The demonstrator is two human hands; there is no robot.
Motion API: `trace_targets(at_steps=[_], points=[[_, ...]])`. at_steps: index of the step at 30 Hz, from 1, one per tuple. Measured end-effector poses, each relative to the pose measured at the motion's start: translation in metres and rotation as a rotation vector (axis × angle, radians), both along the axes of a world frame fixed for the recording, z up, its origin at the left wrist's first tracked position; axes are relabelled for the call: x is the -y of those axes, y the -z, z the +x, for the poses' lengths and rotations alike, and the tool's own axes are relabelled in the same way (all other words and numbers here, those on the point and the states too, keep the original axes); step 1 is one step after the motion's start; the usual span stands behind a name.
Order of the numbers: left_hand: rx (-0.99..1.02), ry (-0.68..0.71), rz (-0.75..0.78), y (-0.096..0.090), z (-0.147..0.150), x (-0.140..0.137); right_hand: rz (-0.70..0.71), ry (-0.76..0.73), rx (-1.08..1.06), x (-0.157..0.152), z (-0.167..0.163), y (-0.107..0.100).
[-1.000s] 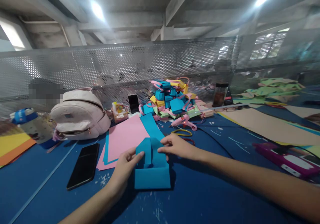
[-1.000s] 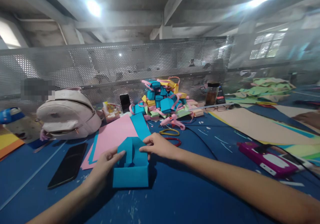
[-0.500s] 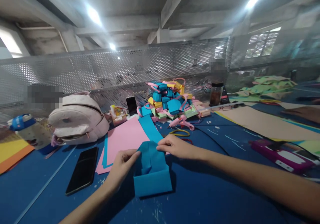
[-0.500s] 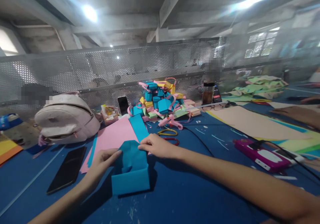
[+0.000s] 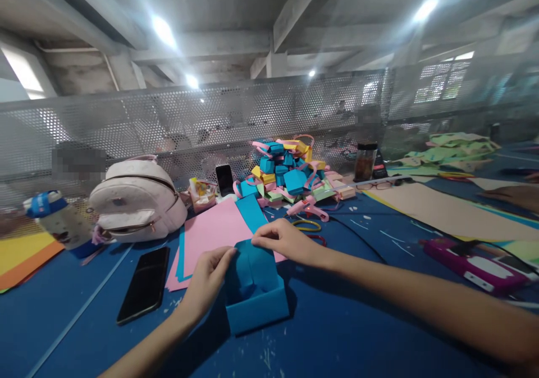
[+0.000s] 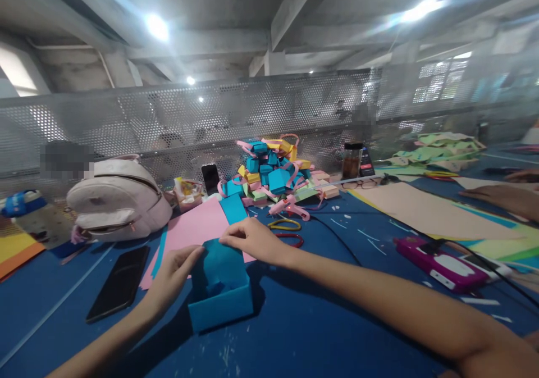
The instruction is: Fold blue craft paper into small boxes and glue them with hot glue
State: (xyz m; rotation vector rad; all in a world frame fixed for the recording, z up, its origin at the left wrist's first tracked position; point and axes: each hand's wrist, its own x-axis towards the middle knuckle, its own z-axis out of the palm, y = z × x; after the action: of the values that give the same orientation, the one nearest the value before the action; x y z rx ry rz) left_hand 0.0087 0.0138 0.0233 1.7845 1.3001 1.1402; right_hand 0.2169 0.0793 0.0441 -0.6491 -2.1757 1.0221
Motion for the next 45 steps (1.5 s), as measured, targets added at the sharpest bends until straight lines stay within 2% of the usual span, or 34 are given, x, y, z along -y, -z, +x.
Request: trace_targets(at_steps=[8, 12, 15, 18, 20, 22, 25, 27, 30, 32, 35, 39, 41, 45], points=[[-0.006, 0.012, 0.009, 0.002, -0.001, 0.002, -0.038, 0.036, 0.011, -0.002, -0.004, 0.001], [0.035, -0.009, -0.018, 0.011, -0.001, -0.002, -0.159, -0.027, 0.08, -0.008, 0.0, 0.014], [0.054, 0.039, -0.067, 0.023, 0.001, -0.005, -0.227, -0.084, 0.135, -0.008, 0.005, 0.027], [0.05, 0.118, -0.113, 0.03, 0.003, -0.01, -0.254, -0.056, 0.121, -0.008, 0.012, 0.037], [0.038, 0.131, -0.095, 0.027, 0.002, -0.013, -0.272, 0.003, 0.083, -0.009, 0.015, 0.04], [0.03, 0.082, -0.017, 0.017, -0.001, -0.013, -0.293, 0.081, 0.026, -0.01, 0.017, 0.041], [-0.043, -0.042, 0.21, -0.003, 0.001, -0.004, -0.349, 0.187, -0.083, -0.009, 0.015, 0.041], [-0.375, -0.059, 0.49, -0.01, 0.01, 0.007, -0.402, 0.218, -0.139, -0.003, 0.01, 0.042], [-0.85, -0.013, 0.689, -0.007, 0.028, 0.019, -0.429, 0.214, -0.199, 0.011, -0.001, 0.043], [-1.093, -0.033, 0.796, 0.001, 0.035, 0.02, -0.387, 0.176, -0.249, 0.022, -0.004, 0.044], [-1.185, -0.055, 0.817, 0.006, 0.032, 0.012, -0.263, 0.09, -0.249, 0.031, -0.001, 0.045], [-1.107, -0.048, 0.849, 0.003, 0.012, -0.001, 0.04, 0.084, -0.099, 0.025, 0.018, 0.051], [-1.023, -0.041, 0.879, 0.001, 0.002, -0.006, 0.157, 0.164, -0.073, 0.017, 0.028, 0.054], [-0.859, 0.017, 0.946, 0.0, -0.007, -0.006, 0.305, 0.313, -0.148, -0.001, 0.041, 0.055]])
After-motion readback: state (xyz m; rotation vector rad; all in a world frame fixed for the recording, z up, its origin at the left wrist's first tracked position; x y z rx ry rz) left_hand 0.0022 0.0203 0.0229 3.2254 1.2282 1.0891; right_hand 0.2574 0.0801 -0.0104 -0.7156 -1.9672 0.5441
